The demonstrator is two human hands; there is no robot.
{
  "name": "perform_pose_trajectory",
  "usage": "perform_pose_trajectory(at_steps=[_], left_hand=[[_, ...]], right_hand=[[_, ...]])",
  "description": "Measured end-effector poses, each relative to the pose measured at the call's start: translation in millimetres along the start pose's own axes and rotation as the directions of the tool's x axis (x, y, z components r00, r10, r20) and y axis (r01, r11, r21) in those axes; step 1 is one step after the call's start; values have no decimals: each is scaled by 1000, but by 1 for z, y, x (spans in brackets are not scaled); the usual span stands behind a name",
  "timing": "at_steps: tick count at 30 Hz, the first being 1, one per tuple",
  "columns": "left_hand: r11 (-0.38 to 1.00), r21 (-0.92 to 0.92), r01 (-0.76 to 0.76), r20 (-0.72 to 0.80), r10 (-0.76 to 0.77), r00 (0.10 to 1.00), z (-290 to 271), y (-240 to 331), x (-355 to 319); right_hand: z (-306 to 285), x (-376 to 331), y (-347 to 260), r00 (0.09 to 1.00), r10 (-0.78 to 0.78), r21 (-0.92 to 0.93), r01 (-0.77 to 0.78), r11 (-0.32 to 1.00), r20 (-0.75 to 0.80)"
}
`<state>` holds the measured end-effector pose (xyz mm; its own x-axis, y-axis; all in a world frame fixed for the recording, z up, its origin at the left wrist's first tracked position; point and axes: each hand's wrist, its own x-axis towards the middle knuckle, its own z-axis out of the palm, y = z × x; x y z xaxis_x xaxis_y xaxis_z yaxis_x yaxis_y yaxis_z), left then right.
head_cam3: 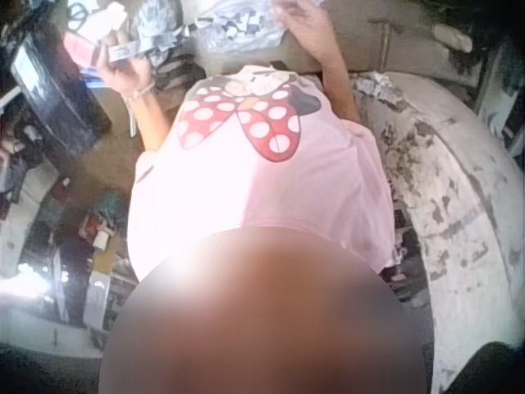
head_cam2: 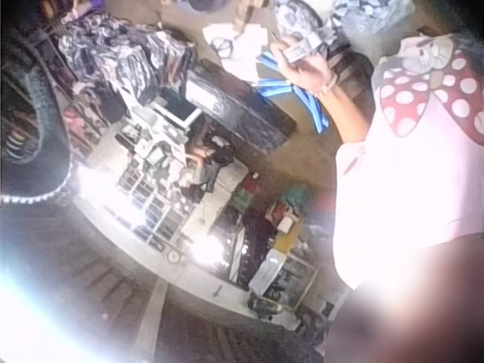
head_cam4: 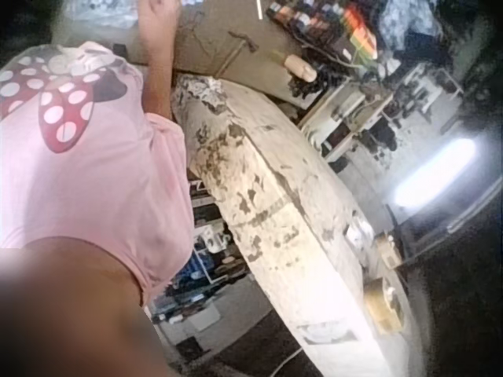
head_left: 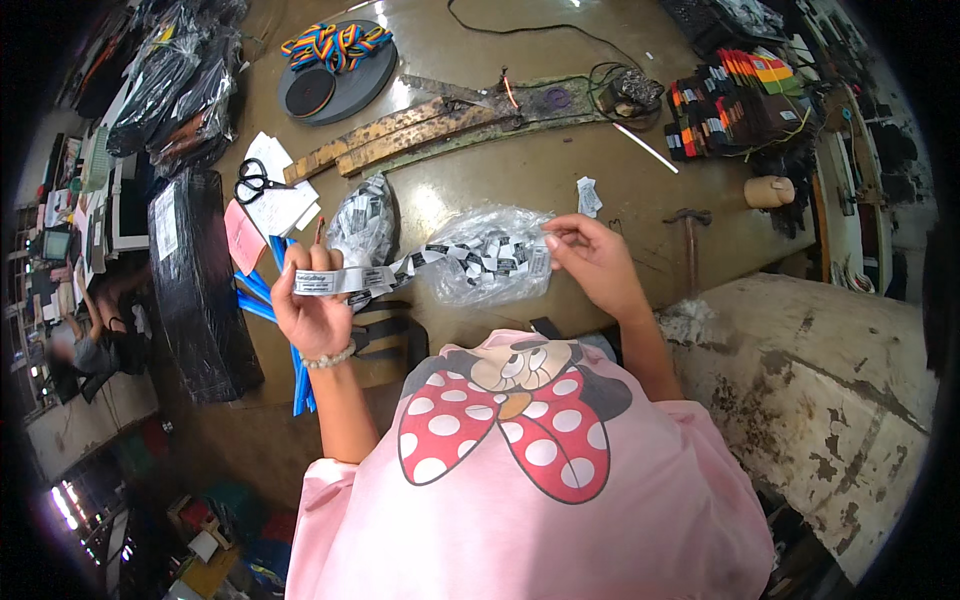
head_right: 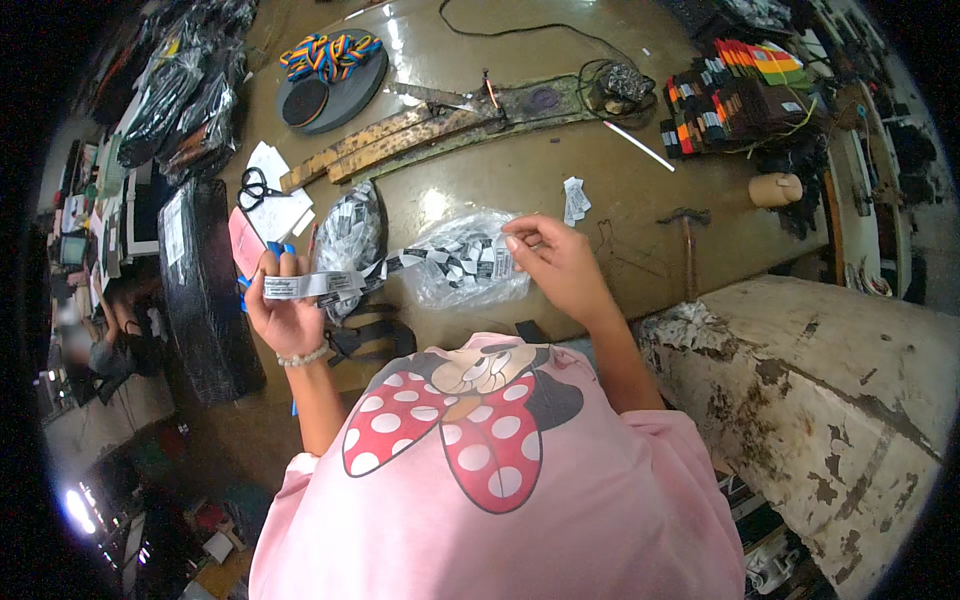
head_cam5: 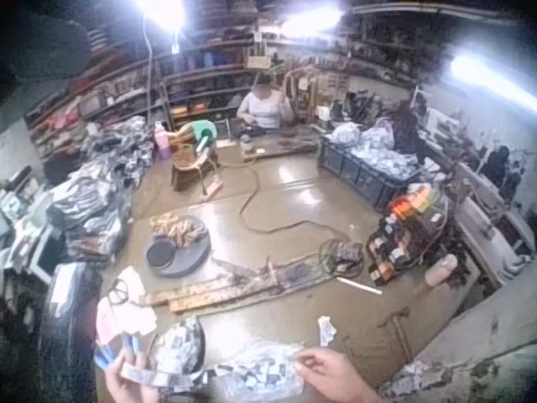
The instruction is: The person gathers blue foam sticks and black straps, then retrieves small white components from a drawer. They open a plastic bag containing additional small parts and begin attaching them to the foam sticks and straps on the table.
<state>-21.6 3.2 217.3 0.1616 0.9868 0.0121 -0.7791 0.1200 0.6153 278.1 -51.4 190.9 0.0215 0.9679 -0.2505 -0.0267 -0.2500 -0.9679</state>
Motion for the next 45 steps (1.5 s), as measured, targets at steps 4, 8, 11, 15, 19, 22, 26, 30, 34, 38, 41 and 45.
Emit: perform_pose_trajectory(at_steps=[4, 8, 11, 15, 19, 22, 26, 30, 34, 38, 41, 45], left_hand=[[989, 131, -72, -73, 82, 994, 3, 5, -11], [964, 265, -39, -125, 74, 989, 5, -1, -12], [946, 324, -4, -142, 53, 989, 8, -11, -9], [944, 314, 103, -95, -76, 993, 28, -39, 1], [985, 163, 58, 227, -95, 969, 52, -59, 13], [996, 94, 14, 309, -42, 950, 58, -62, 20], [964, 258, 58, 219, -117, 969, 40, -73, 19], [802, 518, 297, -166, -247, 955, 2, -97, 20], [808, 468, 357, -286, -244, 927, -29, -104, 11], [869, 370, 328, -263, -240, 934, -38, -99, 15], [912, 288, 292, -234, -228, 945, -32, -95, 22], [920, 277, 276, -130, -249, 960, -22, -101, 28]], right_hand=[[9, 17, 35, 997, 71, 43, -72, 996, 17], [3, 25, 45, 996, 88, -18, -88, 996, -14], [-3, 26, 44, 998, 63, -4, -63, 998, 4], [0, 27, 47, 1000, 26, -85, -28, 996, -17], [14, 29, 64, 999, -40, -283, 46, 958, 25], [15, 32, 80, 963, -239, -609, 265, 747, 126], [9, 33, 104, 938, -142, -763, 341, 549, 317], [4, 23, 124, 932, -55, -773, 328, 542, 357], [3, 18, 134, 947, -37, -797, 290, 529, 320], [-2, 22, 128, 950, -16, -772, 262, 579, 311], [-9, 25, 112, 962, -98, -674, 249, 695, 254], [-18, 22, 87, 989, 86, -541, -9, 841, 118]])
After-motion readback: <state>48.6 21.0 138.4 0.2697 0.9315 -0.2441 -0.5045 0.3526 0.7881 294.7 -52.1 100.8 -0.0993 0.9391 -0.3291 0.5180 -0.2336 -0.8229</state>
